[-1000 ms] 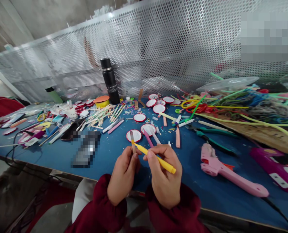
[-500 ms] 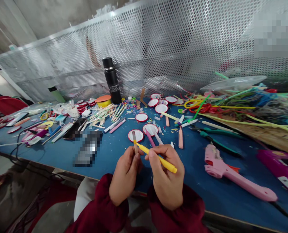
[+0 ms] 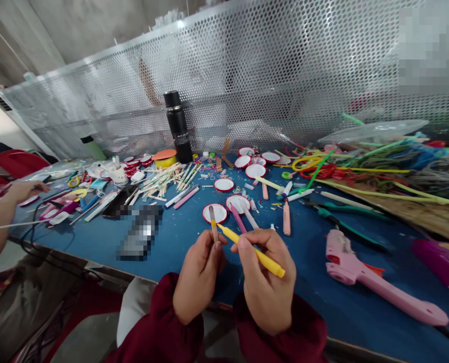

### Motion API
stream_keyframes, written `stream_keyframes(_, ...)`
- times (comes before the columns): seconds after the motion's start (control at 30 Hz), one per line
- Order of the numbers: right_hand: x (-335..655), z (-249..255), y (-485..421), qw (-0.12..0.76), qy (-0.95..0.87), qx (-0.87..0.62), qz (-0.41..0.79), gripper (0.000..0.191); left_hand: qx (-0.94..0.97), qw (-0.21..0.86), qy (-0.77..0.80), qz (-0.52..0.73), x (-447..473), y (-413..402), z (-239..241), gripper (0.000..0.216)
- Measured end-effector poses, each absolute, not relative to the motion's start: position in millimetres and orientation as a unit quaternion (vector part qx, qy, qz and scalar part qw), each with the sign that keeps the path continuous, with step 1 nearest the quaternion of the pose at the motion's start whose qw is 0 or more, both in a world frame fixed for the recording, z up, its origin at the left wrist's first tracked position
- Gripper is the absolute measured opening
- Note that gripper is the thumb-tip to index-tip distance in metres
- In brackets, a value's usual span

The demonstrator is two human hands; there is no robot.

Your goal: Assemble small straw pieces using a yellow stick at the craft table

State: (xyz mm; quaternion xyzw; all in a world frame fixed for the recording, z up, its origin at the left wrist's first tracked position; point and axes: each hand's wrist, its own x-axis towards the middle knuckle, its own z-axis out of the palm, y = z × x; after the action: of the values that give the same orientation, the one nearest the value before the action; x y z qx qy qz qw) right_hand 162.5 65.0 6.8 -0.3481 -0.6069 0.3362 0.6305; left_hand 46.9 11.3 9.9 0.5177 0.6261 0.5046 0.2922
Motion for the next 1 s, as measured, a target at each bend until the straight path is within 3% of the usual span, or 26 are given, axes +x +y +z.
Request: stream_keyframes(1.0,160.6,9.5,63.8,0.613,-0.607,-0.371,0.343,0.024,0.528,0.268,0.631,0.502,45.6,11.3,13.0,0.023)
